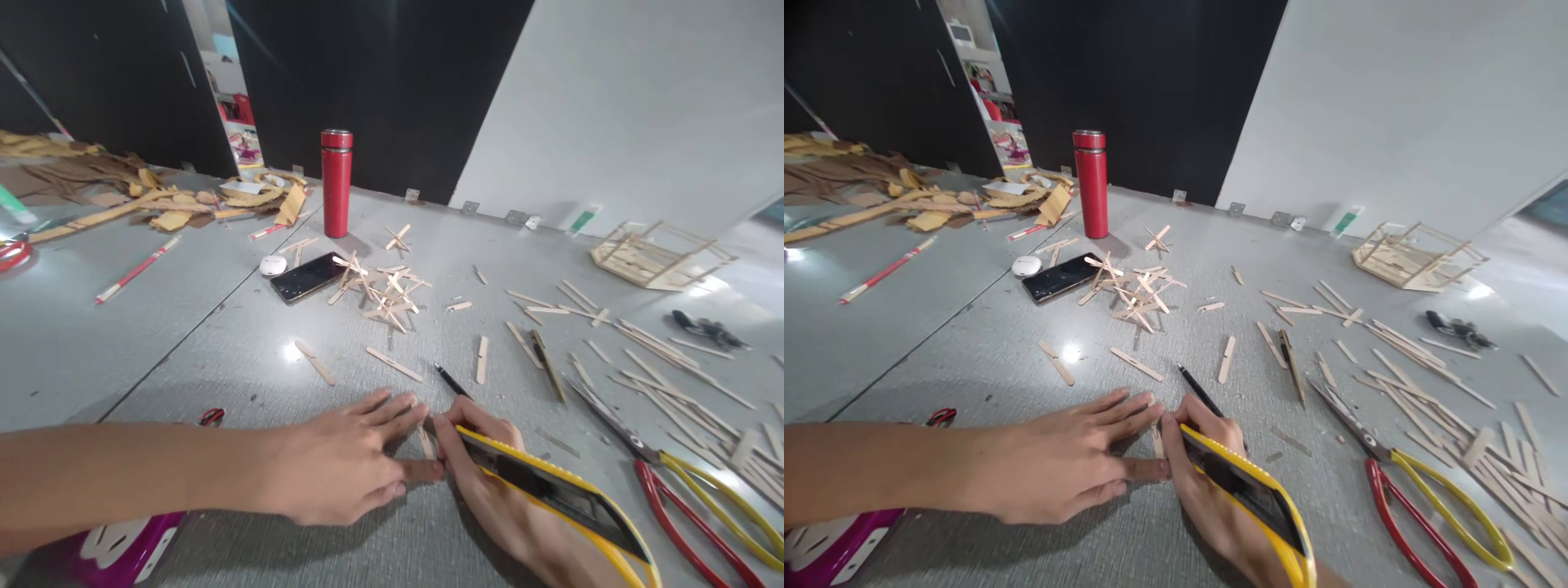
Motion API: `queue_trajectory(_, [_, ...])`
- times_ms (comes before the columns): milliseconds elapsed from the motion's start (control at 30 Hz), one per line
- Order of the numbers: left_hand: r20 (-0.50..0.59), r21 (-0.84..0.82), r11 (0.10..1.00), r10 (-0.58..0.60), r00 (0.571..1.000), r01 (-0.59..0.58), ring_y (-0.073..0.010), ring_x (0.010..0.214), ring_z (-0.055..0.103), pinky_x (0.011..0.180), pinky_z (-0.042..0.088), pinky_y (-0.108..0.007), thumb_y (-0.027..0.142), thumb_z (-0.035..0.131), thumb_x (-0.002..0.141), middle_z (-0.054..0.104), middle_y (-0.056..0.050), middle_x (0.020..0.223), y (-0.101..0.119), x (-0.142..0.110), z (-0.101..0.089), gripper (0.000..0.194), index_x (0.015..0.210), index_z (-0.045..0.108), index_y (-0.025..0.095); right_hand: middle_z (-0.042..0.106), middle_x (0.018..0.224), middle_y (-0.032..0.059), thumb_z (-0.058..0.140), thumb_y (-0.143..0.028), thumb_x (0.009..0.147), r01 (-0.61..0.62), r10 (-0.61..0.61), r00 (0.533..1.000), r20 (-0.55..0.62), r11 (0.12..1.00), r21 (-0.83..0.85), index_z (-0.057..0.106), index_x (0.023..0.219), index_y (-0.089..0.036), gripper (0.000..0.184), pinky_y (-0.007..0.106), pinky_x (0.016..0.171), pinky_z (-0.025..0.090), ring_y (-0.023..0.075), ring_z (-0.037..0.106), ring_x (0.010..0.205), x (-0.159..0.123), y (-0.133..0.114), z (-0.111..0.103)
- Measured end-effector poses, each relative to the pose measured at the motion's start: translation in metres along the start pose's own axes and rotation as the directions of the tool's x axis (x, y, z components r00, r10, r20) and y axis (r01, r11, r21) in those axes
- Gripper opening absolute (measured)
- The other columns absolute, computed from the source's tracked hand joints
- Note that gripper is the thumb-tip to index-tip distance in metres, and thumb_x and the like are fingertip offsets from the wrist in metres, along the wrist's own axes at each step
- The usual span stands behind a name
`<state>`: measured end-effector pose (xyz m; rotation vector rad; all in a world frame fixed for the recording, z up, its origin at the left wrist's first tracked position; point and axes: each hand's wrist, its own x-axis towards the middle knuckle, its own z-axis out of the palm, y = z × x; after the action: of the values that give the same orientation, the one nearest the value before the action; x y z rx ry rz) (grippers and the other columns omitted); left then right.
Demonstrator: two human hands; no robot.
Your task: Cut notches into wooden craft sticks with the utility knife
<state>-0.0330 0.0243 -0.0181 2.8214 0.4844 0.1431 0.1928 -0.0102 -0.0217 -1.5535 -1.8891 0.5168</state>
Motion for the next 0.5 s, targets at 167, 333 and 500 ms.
queue_trajectory(167, [-0.03,0.038,0.999,0.011,0.999,-0.01,-0.0355,0.157,0.022,0.126,0.028,-0.055,0.028,0.039,0.11,0.027,-0.023,0.168,0.0007,-0.0009,0.0,0.044,0.151,0.052,0.02,0.046,0.057,-0.0049,0.049,-0.038,0.1,0.008,-0.009,0.997,0.072,1.0,0.007,0.044,0.066,-0.026,0.036,0.031,0.055,0.041,0.0151,0.046,0.05,-0.0014,0.0018,0.0036])
queue_trajectory(333, [-0.085,0.045,0.999,0.033,0.996,-0.029,-0.0378,0.156,0.026,0.123,0.032,-0.057,0.025,0.042,0.108,0.03,-0.024,0.167,0.0005,-0.0014,0.0055,0.04,0.144,0.058,0.018,0.05,0.059,-0.0032,0.052,-0.041,0.1,-0.006,0.002,0.994,0.108,0.999,0.045,0.047,0.066,-0.025,0.037,0.032,0.059,0.041,0.0159,0.05,0.054,0.0009,0.0017,0.0004])
queue_trajectory(500, [-0.128,0.13,0.991,0.06,0.99,-0.044,-0.0387,0.153,0.033,0.12,0.036,-0.055,0.025,0.051,0.106,0.037,-0.023,0.164,-0.0012,-0.0003,0.0076,0.048,0.153,0.049,0.02,0.054,0.058,-0.0029,0.057,-0.043,0.1,-0.063,0.048,0.994,0.102,0.987,0.146,0.053,0.068,-0.024,0.037,0.03,0.054,0.042,0.0154,0.049,0.052,-0.0011,0.0065,-0.0055])
